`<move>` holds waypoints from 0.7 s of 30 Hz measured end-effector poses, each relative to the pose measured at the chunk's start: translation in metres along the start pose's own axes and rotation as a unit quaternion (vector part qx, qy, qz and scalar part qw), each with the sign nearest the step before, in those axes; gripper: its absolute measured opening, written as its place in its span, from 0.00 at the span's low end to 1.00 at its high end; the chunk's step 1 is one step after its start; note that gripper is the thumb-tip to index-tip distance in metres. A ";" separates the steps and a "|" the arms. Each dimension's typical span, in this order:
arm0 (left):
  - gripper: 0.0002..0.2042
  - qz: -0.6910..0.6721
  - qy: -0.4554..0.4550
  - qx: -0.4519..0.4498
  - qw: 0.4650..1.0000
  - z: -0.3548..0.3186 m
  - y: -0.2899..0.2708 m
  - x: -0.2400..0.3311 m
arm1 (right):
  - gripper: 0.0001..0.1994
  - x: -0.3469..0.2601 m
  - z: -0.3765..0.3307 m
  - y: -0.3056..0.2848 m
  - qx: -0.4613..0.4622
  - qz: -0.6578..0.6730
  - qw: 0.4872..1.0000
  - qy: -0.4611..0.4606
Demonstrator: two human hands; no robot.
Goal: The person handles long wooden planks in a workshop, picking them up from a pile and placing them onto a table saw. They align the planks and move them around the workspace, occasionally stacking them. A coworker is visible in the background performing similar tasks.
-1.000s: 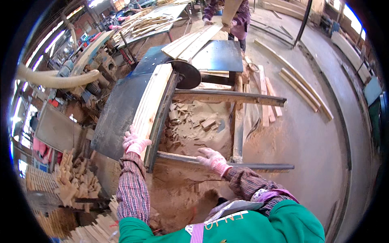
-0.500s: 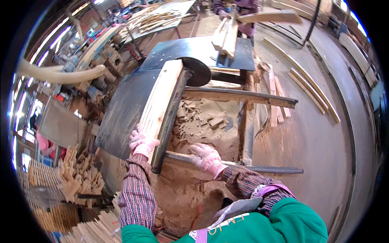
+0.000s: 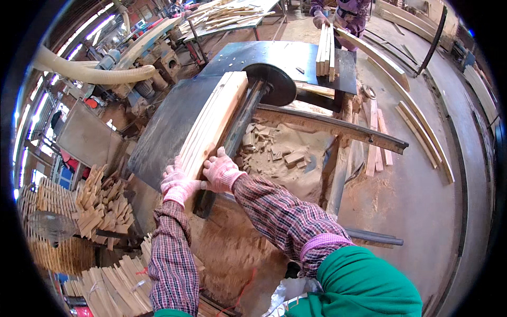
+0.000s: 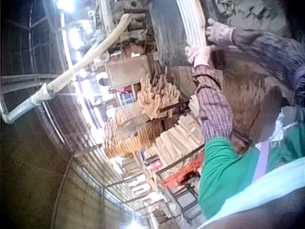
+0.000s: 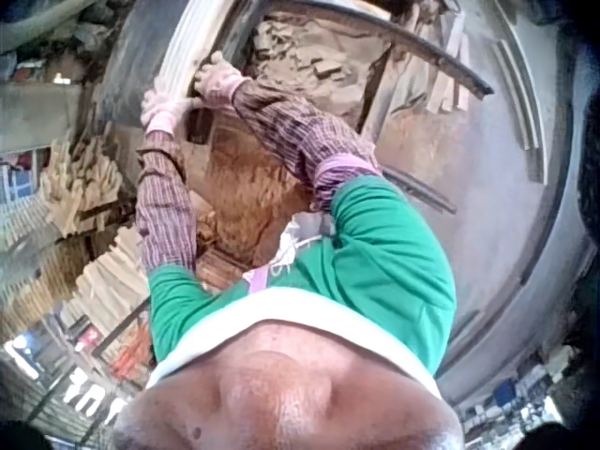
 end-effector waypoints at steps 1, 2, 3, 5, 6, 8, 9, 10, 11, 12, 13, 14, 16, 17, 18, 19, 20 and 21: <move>0.78 0.012 -0.013 0.013 1.000 -0.011 0.000 0.005 | 0.38 0.002 -0.006 0.000 0.012 -0.001 1.000 -0.005; 0.77 0.012 -0.016 0.015 1.000 -0.021 -0.003 0.011 | 0.39 0.003 -0.014 -0.001 0.034 0.018 0.999 -0.009; 0.78 0.011 -0.017 0.019 1.000 -0.033 -0.007 0.017 | 0.38 0.006 -0.021 -0.001 0.036 0.048 0.998 -0.017; 0.78 0.024 -0.013 0.028 0.999 -0.063 -0.009 0.033 | 0.37 0.012 -0.047 0.001 0.058 0.064 0.996 -0.035; 0.78 0.025 -0.008 0.009 1.000 -0.079 -0.007 0.042 | 0.37 0.017 -0.064 0.004 0.054 0.064 0.996 -0.035; 0.78 -0.010 0.007 -0.019 1.000 -0.107 0.001 0.059 | 0.36 0.029 -0.108 0.011 0.050 0.060 0.997 -0.021; 0.77 -0.053 0.038 -0.021 0.998 -0.117 0.006 0.067 | 0.36 0.034 -0.132 0.014 0.052 0.050 0.997 -0.017; 0.73 -0.053 0.063 -0.032 0.996 -0.127 0.013 0.072 | 0.36 0.040 -0.159 0.016 0.056 0.034 0.998 -0.013; 0.69 -0.110 0.082 -0.033 0.990 -0.132 0.018 0.076 | 0.34 0.047 -0.186 0.018 0.062 0.036 0.997 -0.011; 0.69 -0.210 0.115 -0.055 0.969 -0.134 0.023 0.080 | 0.33 0.053 -0.213 0.017 0.101 0.041 0.994 -0.013; 0.67 -0.308 0.156 -0.074 0.936 -0.138 0.027 0.084 | 0.33 0.062 -0.238 0.020 0.068 0.046 0.997 0.009; 0.65 -0.364 0.189 -0.102 0.906 -0.143 0.032 0.087 | 0.33 0.069 -0.262 0.019 0.074 0.054 0.996 0.010; 0.61 -0.500 0.207 -0.205 0.815 -0.161 0.044 0.095 | 0.33 0.083 -0.310 0.015 0.117 0.074 0.990 0.005; 0.59 -0.554 0.216 -0.267 0.758 -0.177 0.051 0.100 | 0.33 0.092 -0.331 0.015 0.101 0.086 0.991 0.013; 0.56 -0.584 0.199 -0.297 0.729 -0.194 0.055 0.103 | 0.33 0.100 -0.353 0.014 0.099 0.090 0.991 0.018; 0.55 -0.613 0.188 -0.329 0.693 -0.217 0.060 0.107 | 0.33 0.107 -0.374 0.012 0.112 0.098 0.989 0.015; 0.53 -0.653 0.193 -0.365 0.635 -0.243 0.064 0.112 | 0.33 0.113 -0.395 0.009 0.122 0.103 0.987 0.014; 0.51 -0.656 0.160 -0.376 0.635 -0.266 0.070 0.112 | 0.35 0.118 -0.413 0.011 0.087 0.108 0.990 0.028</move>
Point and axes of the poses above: each hand's wrist, its own z-axis towards the middle knuckle, its own y-axis out of the palm, x = y × z, the point moved 4 cm from there along z, towards the middle knuckle, and after that the axes turned 5 degrees about z, right-handed, at the moved point
